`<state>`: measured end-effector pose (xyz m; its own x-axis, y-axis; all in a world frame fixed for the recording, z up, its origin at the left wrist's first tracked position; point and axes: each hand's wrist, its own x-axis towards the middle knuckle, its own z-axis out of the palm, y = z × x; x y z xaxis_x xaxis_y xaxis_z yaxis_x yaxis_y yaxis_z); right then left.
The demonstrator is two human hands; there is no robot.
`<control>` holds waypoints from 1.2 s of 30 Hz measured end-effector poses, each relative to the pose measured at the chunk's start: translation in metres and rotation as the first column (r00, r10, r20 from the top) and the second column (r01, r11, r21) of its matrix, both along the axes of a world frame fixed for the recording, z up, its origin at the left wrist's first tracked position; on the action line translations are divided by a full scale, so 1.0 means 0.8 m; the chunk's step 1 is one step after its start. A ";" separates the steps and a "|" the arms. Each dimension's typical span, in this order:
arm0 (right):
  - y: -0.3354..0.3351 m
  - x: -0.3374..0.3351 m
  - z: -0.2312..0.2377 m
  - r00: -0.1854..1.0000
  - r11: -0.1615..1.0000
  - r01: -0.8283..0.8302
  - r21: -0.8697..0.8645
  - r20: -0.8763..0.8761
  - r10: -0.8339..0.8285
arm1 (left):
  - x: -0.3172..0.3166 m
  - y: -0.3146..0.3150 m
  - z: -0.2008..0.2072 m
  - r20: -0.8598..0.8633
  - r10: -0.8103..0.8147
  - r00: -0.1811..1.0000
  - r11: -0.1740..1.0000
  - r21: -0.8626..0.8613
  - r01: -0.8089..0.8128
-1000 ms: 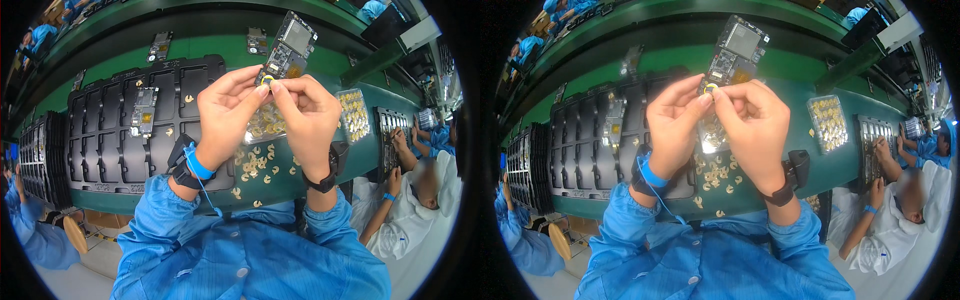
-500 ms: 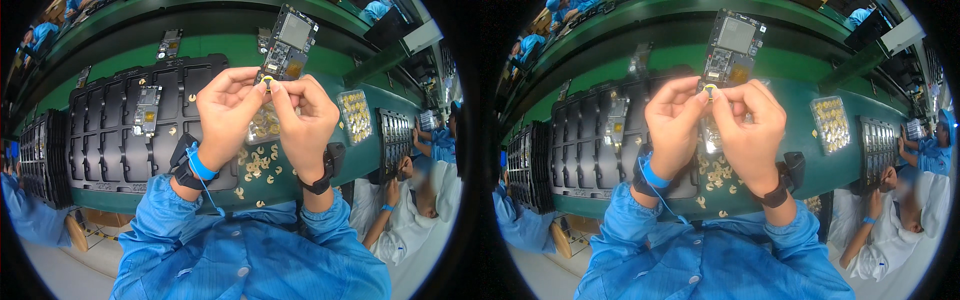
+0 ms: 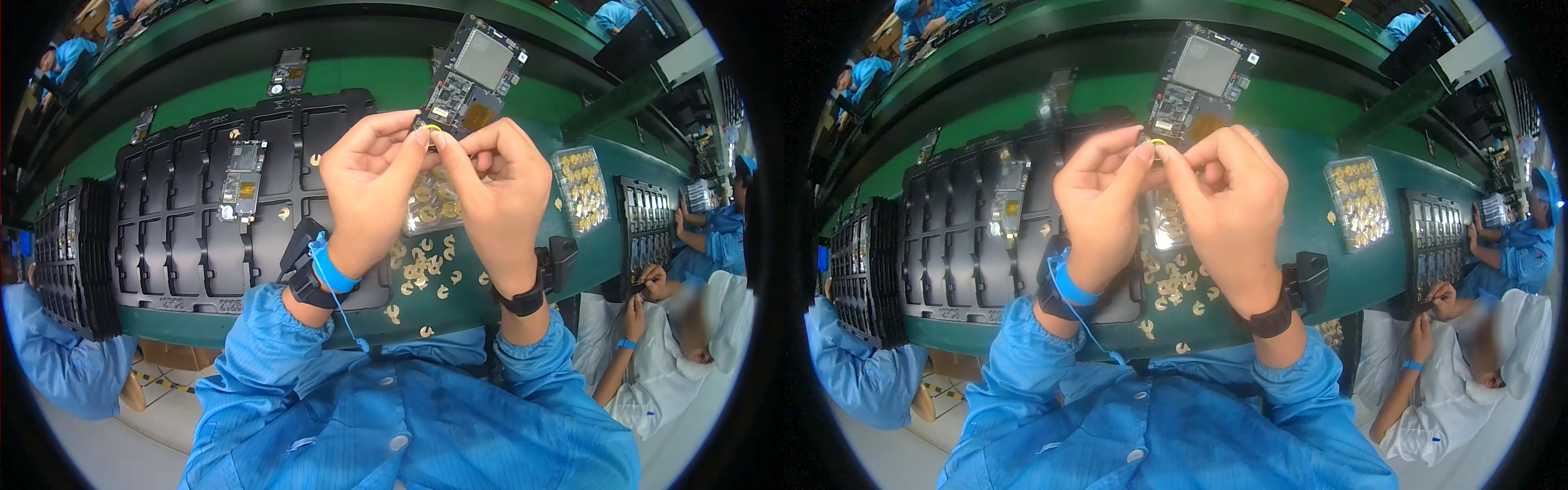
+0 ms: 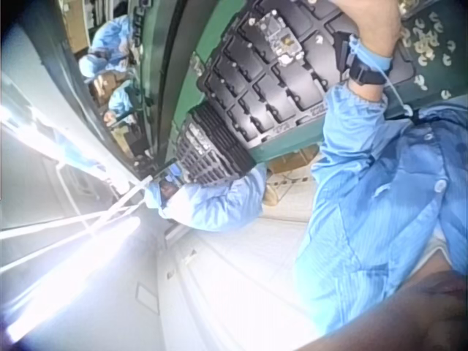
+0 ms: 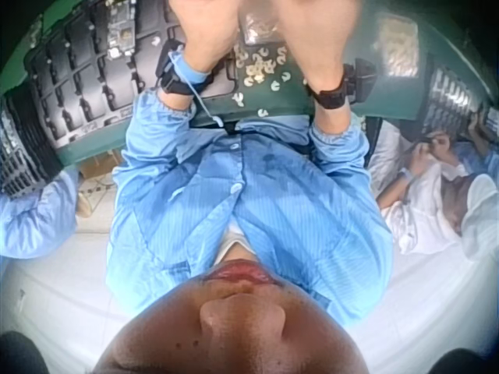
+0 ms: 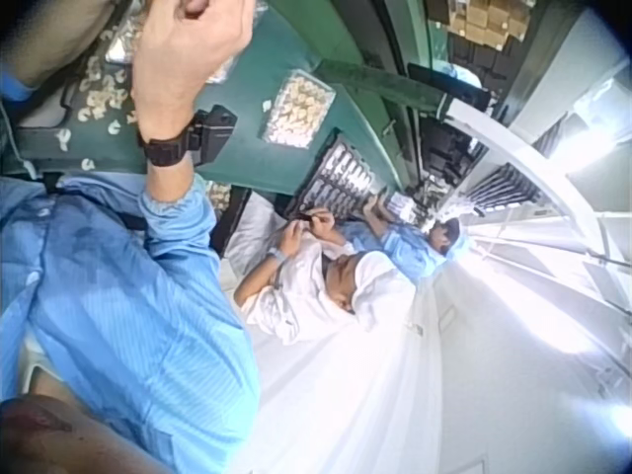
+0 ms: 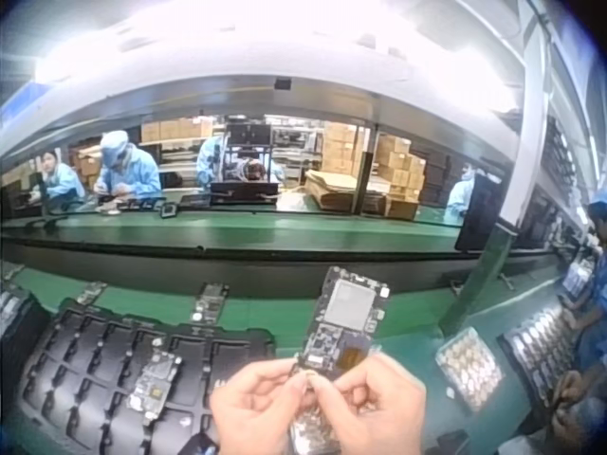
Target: Assembling small components onto electronic circuit boards on a factory production line.
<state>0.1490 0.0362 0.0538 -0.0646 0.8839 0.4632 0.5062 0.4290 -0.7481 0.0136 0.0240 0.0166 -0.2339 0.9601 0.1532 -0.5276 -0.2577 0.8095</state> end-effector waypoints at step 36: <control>0.177 0.148 -0.029 0.938 0.936 -0.003 -0.352 -0.326 -0.119 | -0.001 0.006 0.005 -0.123 -0.066 0.990 0.976 -0.216 0.038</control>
<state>0.2671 0.1782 0.0302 0.0974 0.9884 0.1162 0.2131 0.0934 -0.9726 0.0132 0.0290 0.0207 -0.1745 0.9842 -0.0298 -0.4232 -0.0476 0.9048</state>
